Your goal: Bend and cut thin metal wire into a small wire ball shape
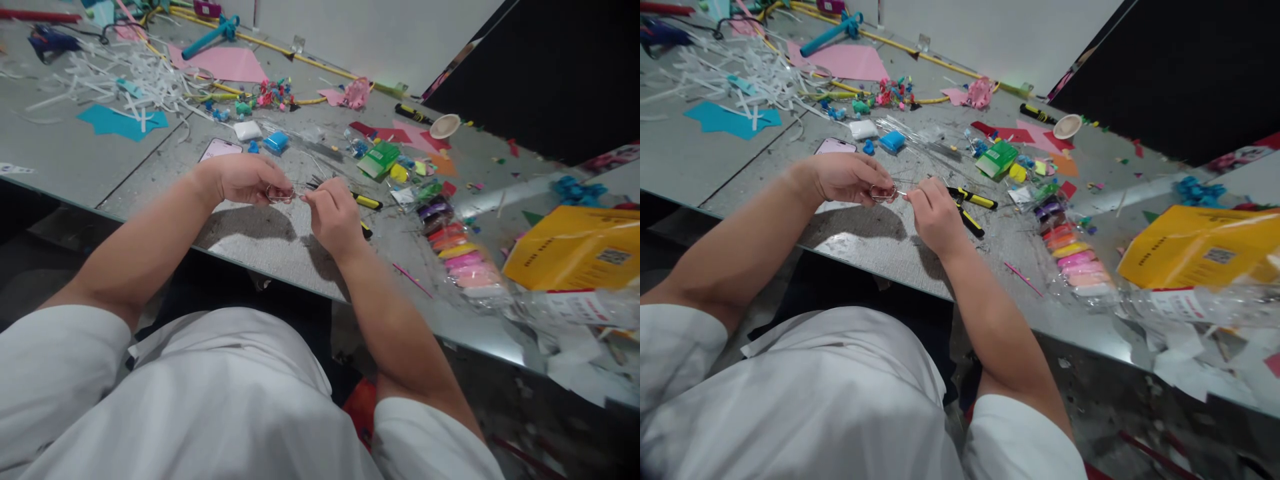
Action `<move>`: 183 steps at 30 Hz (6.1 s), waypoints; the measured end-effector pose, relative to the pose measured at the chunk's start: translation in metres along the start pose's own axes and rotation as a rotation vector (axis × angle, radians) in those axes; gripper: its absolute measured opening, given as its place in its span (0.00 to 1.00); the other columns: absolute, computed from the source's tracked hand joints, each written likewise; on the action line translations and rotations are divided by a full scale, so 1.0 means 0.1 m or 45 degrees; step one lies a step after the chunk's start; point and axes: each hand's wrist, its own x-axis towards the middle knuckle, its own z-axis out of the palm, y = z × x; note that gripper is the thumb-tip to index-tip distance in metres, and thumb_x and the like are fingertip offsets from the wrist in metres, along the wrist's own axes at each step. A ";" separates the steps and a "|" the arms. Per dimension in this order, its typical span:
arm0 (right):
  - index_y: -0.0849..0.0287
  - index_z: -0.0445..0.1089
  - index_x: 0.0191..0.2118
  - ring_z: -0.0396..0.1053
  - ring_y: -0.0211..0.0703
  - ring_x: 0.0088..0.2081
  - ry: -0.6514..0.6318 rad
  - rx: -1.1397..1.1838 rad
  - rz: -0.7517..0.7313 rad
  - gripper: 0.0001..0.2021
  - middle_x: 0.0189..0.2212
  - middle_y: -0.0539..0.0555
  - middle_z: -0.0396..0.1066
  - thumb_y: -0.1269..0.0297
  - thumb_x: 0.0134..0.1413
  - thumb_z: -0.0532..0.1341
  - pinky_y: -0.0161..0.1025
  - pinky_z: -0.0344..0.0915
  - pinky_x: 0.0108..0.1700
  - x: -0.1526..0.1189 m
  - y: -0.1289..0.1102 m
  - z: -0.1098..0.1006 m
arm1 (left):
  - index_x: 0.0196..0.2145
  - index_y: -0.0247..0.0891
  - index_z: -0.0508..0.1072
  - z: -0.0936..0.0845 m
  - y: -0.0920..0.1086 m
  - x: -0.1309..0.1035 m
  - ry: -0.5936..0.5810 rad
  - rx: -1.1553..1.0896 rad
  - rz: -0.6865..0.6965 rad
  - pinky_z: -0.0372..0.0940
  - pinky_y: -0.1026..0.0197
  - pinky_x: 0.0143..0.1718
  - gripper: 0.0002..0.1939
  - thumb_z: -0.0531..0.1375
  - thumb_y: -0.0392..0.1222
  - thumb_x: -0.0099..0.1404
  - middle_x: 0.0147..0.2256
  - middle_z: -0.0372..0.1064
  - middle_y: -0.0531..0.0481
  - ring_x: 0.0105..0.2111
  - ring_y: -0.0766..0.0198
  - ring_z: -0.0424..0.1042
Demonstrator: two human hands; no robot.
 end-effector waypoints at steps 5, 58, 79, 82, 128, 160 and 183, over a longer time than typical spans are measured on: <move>0.48 0.73 0.48 0.74 0.53 0.44 0.001 0.021 0.007 0.17 0.42 0.55 0.71 0.58 0.96 0.53 0.52 0.73 0.46 -0.01 0.02 0.01 | 0.28 0.29 0.86 0.00 0.03 -0.03 -0.022 0.019 -0.029 0.57 0.70 0.27 0.19 0.74 0.23 0.80 0.31 0.77 0.45 0.28 0.72 0.68; 0.50 0.81 0.42 0.67 0.51 0.39 -0.183 0.239 0.188 0.23 0.38 0.53 0.66 0.51 0.93 0.57 0.51 0.74 0.48 0.03 0.00 -0.06 | 0.32 0.38 0.87 0.06 -0.09 0.03 -0.035 0.367 0.079 0.46 0.59 0.31 0.12 0.80 0.31 0.73 0.26 0.65 0.55 0.26 0.70 0.58; 0.49 0.87 0.42 0.69 0.48 0.37 -0.192 0.338 0.337 0.13 0.35 0.51 0.68 0.58 0.84 0.70 0.50 0.77 0.48 0.06 -0.06 -0.07 | 0.29 0.41 0.91 0.04 -0.02 0.03 0.024 0.639 0.398 0.60 0.59 0.34 0.08 0.82 0.31 0.59 0.27 0.81 0.50 0.28 0.65 0.70; 0.49 0.87 0.44 0.71 0.48 0.36 -0.168 0.412 0.453 0.13 0.36 0.53 0.75 0.48 0.80 0.76 0.50 0.78 0.46 0.10 0.01 -0.14 | 0.28 0.40 0.90 0.05 -0.01 0.01 0.036 0.638 0.407 0.60 0.59 0.36 0.08 0.80 0.30 0.60 0.27 0.78 0.51 0.28 0.66 0.69; 0.53 0.87 0.35 0.75 0.41 0.29 -0.134 1.252 1.305 0.37 0.31 0.54 0.87 0.20 0.50 0.87 0.40 0.72 0.28 0.33 -0.06 -0.29 | 0.30 0.37 0.84 -0.14 -0.14 0.13 0.087 0.276 0.414 0.57 0.60 0.33 0.15 0.84 0.33 0.69 0.27 0.67 0.54 0.26 0.71 0.63; 0.49 0.90 0.47 0.83 0.59 0.44 -0.335 0.497 0.605 0.17 0.41 0.61 0.89 0.45 0.81 0.67 0.58 0.81 0.57 0.25 -0.10 -0.32 | 0.32 0.40 0.88 0.03 -0.08 0.05 0.208 0.525 0.380 0.62 0.62 0.34 0.07 0.80 0.34 0.64 0.30 0.78 0.51 0.31 0.65 0.69; 0.50 0.87 0.40 0.67 0.42 0.29 -0.429 0.893 0.902 0.13 0.26 0.46 0.74 0.48 0.73 0.74 0.45 0.70 0.41 0.40 -0.20 -0.39 | 0.30 0.40 0.85 0.01 -0.09 0.04 0.059 0.503 0.366 0.64 0.62 0.34 0.13 0.83 0.37 0.65 0.28 0.71 0.52 0.27 0.68 0.67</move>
